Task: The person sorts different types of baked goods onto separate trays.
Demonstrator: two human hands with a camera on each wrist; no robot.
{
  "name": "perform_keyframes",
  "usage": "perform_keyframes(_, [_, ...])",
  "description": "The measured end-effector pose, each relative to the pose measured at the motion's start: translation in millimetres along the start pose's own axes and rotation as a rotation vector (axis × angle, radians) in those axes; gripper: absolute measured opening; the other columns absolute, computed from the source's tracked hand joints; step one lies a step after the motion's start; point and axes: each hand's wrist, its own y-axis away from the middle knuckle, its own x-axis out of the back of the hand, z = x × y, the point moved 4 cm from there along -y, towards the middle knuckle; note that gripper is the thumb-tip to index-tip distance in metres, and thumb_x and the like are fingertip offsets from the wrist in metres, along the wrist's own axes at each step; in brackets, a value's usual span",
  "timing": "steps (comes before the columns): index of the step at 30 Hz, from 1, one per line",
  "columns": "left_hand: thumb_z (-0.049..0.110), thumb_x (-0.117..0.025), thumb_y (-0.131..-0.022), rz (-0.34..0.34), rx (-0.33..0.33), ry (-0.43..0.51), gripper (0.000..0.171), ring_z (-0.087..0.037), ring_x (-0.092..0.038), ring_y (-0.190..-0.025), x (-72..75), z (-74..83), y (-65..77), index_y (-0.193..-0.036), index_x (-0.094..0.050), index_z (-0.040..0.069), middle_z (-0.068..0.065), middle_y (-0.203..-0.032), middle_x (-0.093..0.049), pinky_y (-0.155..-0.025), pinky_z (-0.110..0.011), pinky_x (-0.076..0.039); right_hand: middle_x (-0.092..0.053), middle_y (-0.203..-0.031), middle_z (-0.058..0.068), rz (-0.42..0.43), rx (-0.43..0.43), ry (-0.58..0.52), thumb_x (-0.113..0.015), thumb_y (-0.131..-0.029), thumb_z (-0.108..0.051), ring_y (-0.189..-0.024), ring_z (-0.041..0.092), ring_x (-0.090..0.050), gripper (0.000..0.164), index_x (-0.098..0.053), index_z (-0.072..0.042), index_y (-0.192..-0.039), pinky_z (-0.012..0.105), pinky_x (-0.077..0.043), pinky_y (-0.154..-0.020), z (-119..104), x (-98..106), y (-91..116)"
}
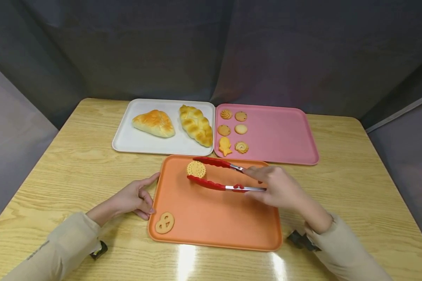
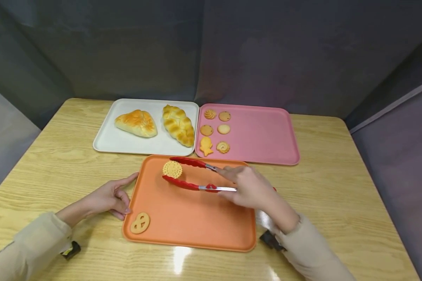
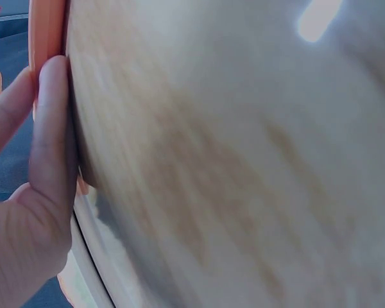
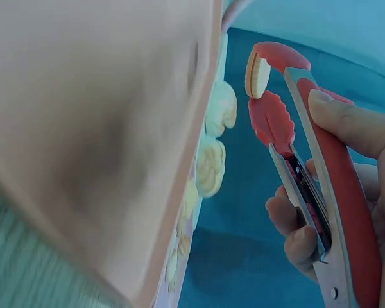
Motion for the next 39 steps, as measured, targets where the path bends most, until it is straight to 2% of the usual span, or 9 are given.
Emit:
perform_keyframes(3, [-0.016, -0.059, -0.075, -0.002, -0.004, 0.001, 0.098, -0.026, -0.063, -0.06, 0.1, -0.4, 0.2, -0.147, -0.001, 0.012, -0.017, -0.073, -0.062, -0.059, -0.042, -0.057, -0.068, -0.09, 0.013, 0.055, 0.025, 0.003, -0.08, -0.065, -0.011, -0.056, 0.012, -0.054, 0.044, -0.067, 0.004, -0.104, 0.019, -0.047, -0.047, 4.3, 4.7, 3.4])
perform_keyframes(8, [-0.017, -0.059, -0.075, -0.003, -0.005, 0.003, 0.098, -0.026, -0.063, -0.06, 0.0, -0.9, 0.5, -0.147, -0.001, 0.012, -0.017, -0.073, -0.062, -0.058, -0.042, -0.057, -0.067, -0.084, 0.009, 0.117, 0.024, -0.002, -0.082, -0.061, -0.01, -0.05, 0.007, -0.045, 0.044, -0.068, 0.005, -0.1, 0.014, -0.039, -0.042, 12.7, 11.5, 9.4])
perform_keyframes(16, [-0.017, -0.059, -0.075, -0.003, -0.002, 0.001, 0.098, -0.025, -0.063, -0.06, -0.2, -1.0, 0.5, -0.147, 0.0, 0.012, -0.014, -0.072, -0.062, -0.059, -0.041, -0.057, -0.068, -0.091, 0.016, 0.166, 0.016, 0.022, -0.081, -0.059, -0.008, -0.07, 0.018, -0.062, 0.044, -0.067, 0.008, -0.098, 0.029, -0.052, -0.053, 21.8, 19.7, 13.4])
perform_keyframes(18, [-0.017, -0.059, -0.075, -0.002, -0.003, -0.001, 0.098, -0.025, -0.063, -0.06, -0.2, -0.8, 0.4, -0.147, 0.0, 0.012, -0.013, -0.072, -0.062, -0.059, -0.041, -0.057, -0.068, -0.089, 0.015, 0.173, 0.015, 0.022, -0.081, -0.059, -0.007, -0.065, 0.015, -0.061, 0.043, -0.068, 0.008, -0.098, 0.028, -0.052, -0.051, 23.3, 21.8, 13.8])
perform_keyframes(26, [-0.015, -0.062, -0.074, 0.003, 0.003, -0.006, 0.099, -0.025, -0.063, -0.06, -0.5, -0.1, 0.1, -0.148, -0.001, 0.013, -0.013, -0.071, -0.061, -0.059, -0.042, -0.057, -0.068, -0.088, 0.013, 0.151, -0.011, 0.021, -0.082, -0.059, -0.008, -0.053, 0.006, -0.05, 0.044, -0.068, 0.006, -0.098, 0.017, -0.045, -0.045, 28.3, 25.9, 19.4])
perform_keyframes(30, [-0.015, -0.062, -0.075, -0.001, 0.001, -0.008, 0.099, -0.026, -0.063, -0.06, -0.5, 0.3, 0.0, -0.148, -0.001, 0.013, -0.013, -0.071, -0.061, -0.059, -0.042, -0.057, -0.067, -0.086, 0.004, 0.139, -0.007, 0.038, -0.082, -0.058, -0.008, -0.051, 0.002, -0.042, 0.046, -0.068, 0.001, -0.101, 0.013, -0.037, -0.044, 29.2, 27.6, 26.1])
perform_keyframes(34, [-0.015, -0.061, -0.075, -0.003, -0.002, -0.012, 0.099, -0.026, -0.063, -0.06, 0.0, 0.4, 0.3, -0.147, -0.001, 0.013, -0.013, -0.071, -0.061, -0.059, -0.042, -0.057, -0.055, -0.07, -0.007, 0.108, -0.017, 0.08, -0.082, -0.058, -0.014, -0.051, 0.0, -0.034, 0.052, -0.066, -0.003, -0.106, 0.014, -0.03, -0.041, 30.5, 27.0, 35.8])
perform_keyframes(37, [-0.015, -0.062, -0.075, -0.005, -0.005, -0.016, 0.099, -0.026, -0.063, -0.06, 0.4, 0.2, 0.2, -0.147, -0.001, 0.013, -0.014, -0.072, -0.062, -0.059, -0.042, -0.057, -0.051, -0.065, -0.006, 0.072, -0.053, 0.132, -0.082, -0.058, -0.023, -0.05, -0.001, -0.03, 0.058, -0.064, 0.0, -0.108, 0.014, -0.028, -0.04, 32.4, 23.8, 43.6])
perform_keyframes(39, [-0.014, -0.062, -0.075, -0.006, -0.006, -0.017, 0.099, -0.026, -0.063, -0.06, 0.5, -0.1, 0.0, -0.147, -0.001, 0.013, -0.015, -0.072, -0.062, -0.059, -0.042, -0.057, -0.059, -0.071, 0.001, 0.041, -0.079, 0.163, -0.083, -0.058, -0.03, -0.05, 0.0, -0.034, 0.064, -0.063, 0.002, -0.109, 0.016, -0.034, -0.041, 33.5, 21.0, 47.7])
